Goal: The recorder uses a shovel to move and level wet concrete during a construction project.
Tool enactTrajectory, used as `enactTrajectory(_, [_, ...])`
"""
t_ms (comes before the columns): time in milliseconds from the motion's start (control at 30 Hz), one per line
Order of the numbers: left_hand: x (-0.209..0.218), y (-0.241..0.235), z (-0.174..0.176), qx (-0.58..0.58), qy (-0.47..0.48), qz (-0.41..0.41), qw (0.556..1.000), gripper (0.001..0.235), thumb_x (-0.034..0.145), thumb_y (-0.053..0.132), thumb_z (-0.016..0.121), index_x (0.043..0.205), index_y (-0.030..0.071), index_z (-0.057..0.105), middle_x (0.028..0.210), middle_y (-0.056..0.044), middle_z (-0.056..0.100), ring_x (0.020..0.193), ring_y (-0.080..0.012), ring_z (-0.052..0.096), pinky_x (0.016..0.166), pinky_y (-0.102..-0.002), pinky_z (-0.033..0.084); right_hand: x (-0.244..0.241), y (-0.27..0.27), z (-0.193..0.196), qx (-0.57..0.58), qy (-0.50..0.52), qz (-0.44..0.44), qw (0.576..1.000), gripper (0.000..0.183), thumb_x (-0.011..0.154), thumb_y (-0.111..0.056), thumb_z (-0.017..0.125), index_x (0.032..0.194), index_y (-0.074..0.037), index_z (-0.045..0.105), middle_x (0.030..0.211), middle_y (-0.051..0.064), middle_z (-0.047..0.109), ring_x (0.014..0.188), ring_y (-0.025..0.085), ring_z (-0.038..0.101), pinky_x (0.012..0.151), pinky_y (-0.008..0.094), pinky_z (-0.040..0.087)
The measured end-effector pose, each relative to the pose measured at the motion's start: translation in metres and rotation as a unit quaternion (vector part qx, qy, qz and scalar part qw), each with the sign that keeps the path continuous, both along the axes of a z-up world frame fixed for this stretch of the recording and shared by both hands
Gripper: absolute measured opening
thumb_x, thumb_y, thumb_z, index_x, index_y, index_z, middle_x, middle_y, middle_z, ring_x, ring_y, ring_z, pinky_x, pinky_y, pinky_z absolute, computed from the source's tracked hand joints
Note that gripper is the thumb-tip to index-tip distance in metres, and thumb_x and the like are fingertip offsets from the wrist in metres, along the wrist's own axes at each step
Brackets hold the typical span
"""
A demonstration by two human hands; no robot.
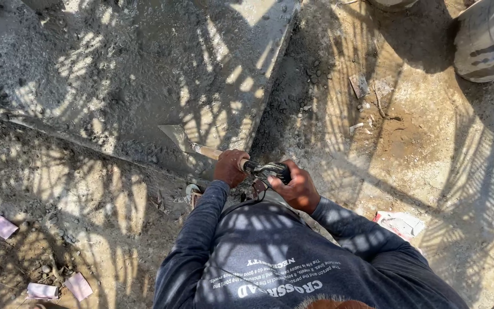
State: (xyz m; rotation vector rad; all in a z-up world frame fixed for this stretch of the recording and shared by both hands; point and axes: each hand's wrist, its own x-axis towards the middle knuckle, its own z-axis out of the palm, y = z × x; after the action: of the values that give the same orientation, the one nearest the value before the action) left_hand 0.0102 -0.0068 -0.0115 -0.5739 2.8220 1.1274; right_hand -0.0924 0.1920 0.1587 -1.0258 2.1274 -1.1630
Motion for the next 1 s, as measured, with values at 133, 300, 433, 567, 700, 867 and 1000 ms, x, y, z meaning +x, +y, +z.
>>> enactTrajectory(133, [0.007,-0.007,0.001,0.003,0.026,-0.004,1.000,0.034,0.073,0.023,0.089,0.102,0.020,0.070,0.106,-0.001,0.074,0.106,-0.0259,0.068,0.107,-0.046,0.049,0.007,-0.001,-0.009,-0.128,0.185,0.092,0.970,0.014,0.103,-0.024,0.068,0.111,-0.012,0.069,0.102,0.015,0.067,0.080,0.019,0.068,0.062,0.031,0.058])
enactTrajectory(300, [0.015,-0.013,0.005,0.009,0.032,-0.001,0.999,0.038,0.070,0.022,0.089,0.103,0.020,0.070,0.106,-0.001,0.074,0.108,-0.0269,0.066,0.104,-0.045,0.050,0.018,-0.009,-0.002,0.063,-0.027,-0.037,0.997,0.035,0.095,-0.032,0.070,0.108,-0.001,0.061,0.072,0.007,0.066,0.057,0.017,0.065,0.050,0.034,0.055])
enactTrajectory(433, [0.016,-0.020,0.019,0.017,0.021,0.002,1.000,0.038,0.065,0.019,0.088,0.099,0.020,0.071,0.103,0.000,0.074,0.106,-0.0269,0.066,0.103,-0.044,0.050,0.021,-0.018,0.005,-0.091,0.235,0.091,0.963,0.021,0.107,-0.026,0.058,0.109,-0.010,0.070,0.083,0.018,0.064,0.061,0.018,0.064,0.046,0.031,0.052])
enactTrajectory(567, [0.017,-0.021,0.008,0.028,0.007,-0.014,0.999,0.031,0.071,0.024,0.088,0.097,0.021,0.070,0.100,0.001,0.073,0.102,-0.0248,0.067,0.105,-0.044,0.050,0.026,-0.013,-0.001,0.002,-0.031,-0.023,0.999,0.042,0.100,-0.039,0.063,0.107,0.002,0.057,0.070,0.006,0.066,0.054,0.013,0.065,0.044,0.031,0.054])
enactTrajectory(700, [0.014,-0.019,-0.007,0.024,0.021,-0.022,0.999,0.028,0.075,0.026,0.088,0.097,0.021,0.070,0.099,0.000,0.073,0.101,-0.0250,0.067,0.104,-0.045,0.050,0.022,-0.006,-0.016,0.080,0.013,-0.018,0.997,0.041,0.097,-0.038,0.063,0.106,0.001,0.058,0.068,0.008,0.065,0.047,0.016,0.060,0.039,0.033,0.051])
enactTrajectory(867, [0.009,-0.017,-0.011,0.024,0.039,-0.024,0.999,0.027,0.077,0.024,0.087,0.098,0.021,0.071,0.100,0.000,0.074,0.102,-0.0245,0.068,0.107,-0.046,0.049,0.019,-0.008,-0.009,0.062,-0.004,-0.058,0.996,0.046,0.095,-0.039,0.066,0.111,0.003,0.058,0.070,0.006,0.067,0.053,0.013,0.063,0.043,0.032,0.054])
enactTrajectory(1000, [0.005,-0.017,-0.001,0.024,0.024,-0.013,0.999,0.031,0.073,0.021,0.088,0.100,0.020,0.072,0.102,-0.002,0.073,0.104,-0.0261,0.067,0.105,-0.046,0.049,0.014,-0.013,0.014,0.026,-0.053,-0.049,0.997,0.043,0.098,-0.037,0.068,0.109,0.004,0.059,0.074,0.007,0.064,0.060,0.015,0.062,0.053,0.034,0.053])
